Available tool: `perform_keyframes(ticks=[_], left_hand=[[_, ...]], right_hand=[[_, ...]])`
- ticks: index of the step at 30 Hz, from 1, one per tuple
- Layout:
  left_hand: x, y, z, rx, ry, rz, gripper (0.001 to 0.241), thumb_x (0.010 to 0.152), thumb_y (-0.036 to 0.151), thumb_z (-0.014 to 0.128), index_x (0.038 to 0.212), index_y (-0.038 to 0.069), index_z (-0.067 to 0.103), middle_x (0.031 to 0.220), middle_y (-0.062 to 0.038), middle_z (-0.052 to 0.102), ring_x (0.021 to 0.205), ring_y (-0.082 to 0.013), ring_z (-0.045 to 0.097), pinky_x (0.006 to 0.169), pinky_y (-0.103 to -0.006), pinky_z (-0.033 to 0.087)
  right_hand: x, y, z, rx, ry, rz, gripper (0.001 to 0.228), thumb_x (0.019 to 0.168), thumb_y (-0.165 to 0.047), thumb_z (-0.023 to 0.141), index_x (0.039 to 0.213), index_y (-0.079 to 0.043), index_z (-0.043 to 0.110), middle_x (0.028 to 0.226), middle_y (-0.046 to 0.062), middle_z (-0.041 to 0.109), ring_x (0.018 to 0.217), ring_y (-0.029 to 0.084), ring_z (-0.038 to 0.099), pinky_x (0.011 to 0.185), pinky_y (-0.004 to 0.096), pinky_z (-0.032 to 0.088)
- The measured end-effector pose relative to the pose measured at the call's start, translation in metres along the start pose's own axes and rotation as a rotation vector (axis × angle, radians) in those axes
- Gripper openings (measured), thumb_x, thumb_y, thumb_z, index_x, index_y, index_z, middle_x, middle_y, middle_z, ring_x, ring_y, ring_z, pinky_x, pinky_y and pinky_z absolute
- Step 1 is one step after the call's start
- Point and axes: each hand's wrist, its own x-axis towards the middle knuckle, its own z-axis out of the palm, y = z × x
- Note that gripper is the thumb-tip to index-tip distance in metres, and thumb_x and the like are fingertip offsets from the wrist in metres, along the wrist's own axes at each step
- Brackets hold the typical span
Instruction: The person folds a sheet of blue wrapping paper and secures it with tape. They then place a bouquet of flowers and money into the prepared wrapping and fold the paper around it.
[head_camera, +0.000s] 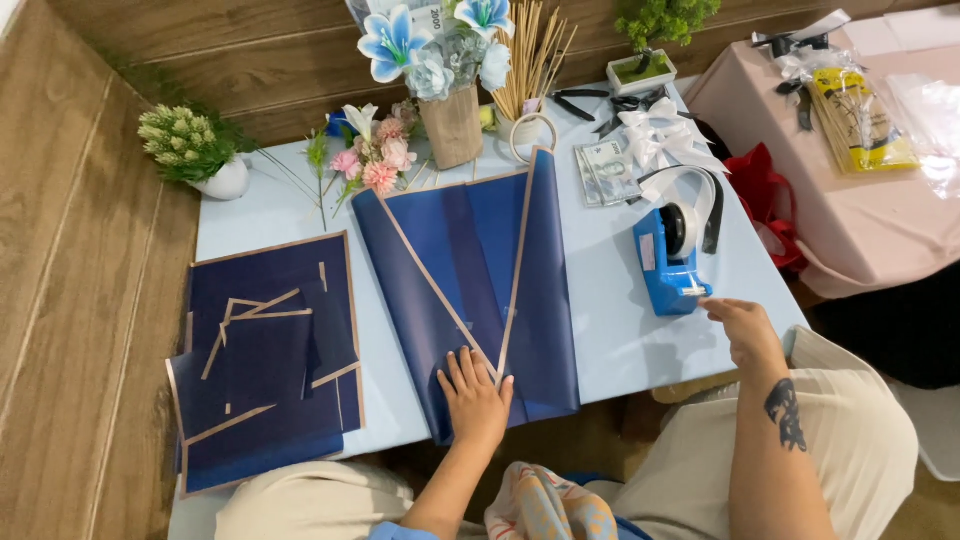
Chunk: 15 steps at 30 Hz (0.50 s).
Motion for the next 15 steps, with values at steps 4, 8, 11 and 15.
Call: perform_keyframes(ticks=[4, 8, 11, 15], left_hand=[[-0.001, -0.001, 0.008, -0.011, -0.032, -0.014, 0.083, 0.101, 0.062, 0.042, 0.153, -0.002, 0.037, 0.160, -0.021, 0.037, 0.149, -0.0448, 0.030, 0.118, -0.0646, 0.026], [0.000, 0.002, 0.010, -0.016, -0.037, -0.040, 0.085, 0.099, 0.063, 0.047, 0.153, -0.001, 0.036, 0.160, -0.020, 0.038, 0.149, -0.0442, 0.030, 0.118, -0.0643, 0.025], [0.001, 0.003, 0.006, 0.017, -0.091, -0.048, 0.082, 0.099, 0.064, 0.045, 0.150, 0.001, 0.042, 0.158, -0.019, 0.040, 0.149, -0.0436, 0.031, 0.118, -0.0638, 0.026], [0.004, 0.003, 0.005, 0.025, -0.055, -0.031, 0.085, 0.097, 0.065, 0.050, 0.150, -0.001, 0.042, 0.155, -0.021, 0.044, 0.145, -0.0457, 0.036, 0.116, -0.0627, 0.030]], right_hand=[[0.015, 0.020, 0.030, -0.157, -0.090, 0.104, 0.056, 0.092, -0.021, 0.071, 0.141, 0.004, 0.060, 0.145, 0.024, 0.058, 0.135, 0.040, 0.051, 0.114, 0.052, 0.039], [-0.013, -0.020, 0.069, -0.145, -0.176, -0.255, 0.021, 0.099, -0.017, 0.067, 0.102, 0.001, 0.078, 0.087, 0.011, 0.069, 0.069, 0.021, 0.050, 0.067, 0.036, 0.042], [0.002, -0.067, 0.118, -0.048, -0.235, -0.497, 0.024, 0.098, -0.025, 0.071, 0.083, -0.006, 0.071, 0.059, 0.001, 0.044, 0.052, 0.013, 0.033, 0.051, 0.031, 0.029], [0.044, -0.130, 0.208, 0.076, -0.308, -0.590, 0.017, 0.092, -0.024, 0.071, 0.087, -0.009, 0.074, 0.085, 0.005, 0.066, 0.074, 0.014, 0.059, 0.068, 0.030, 0.047]])
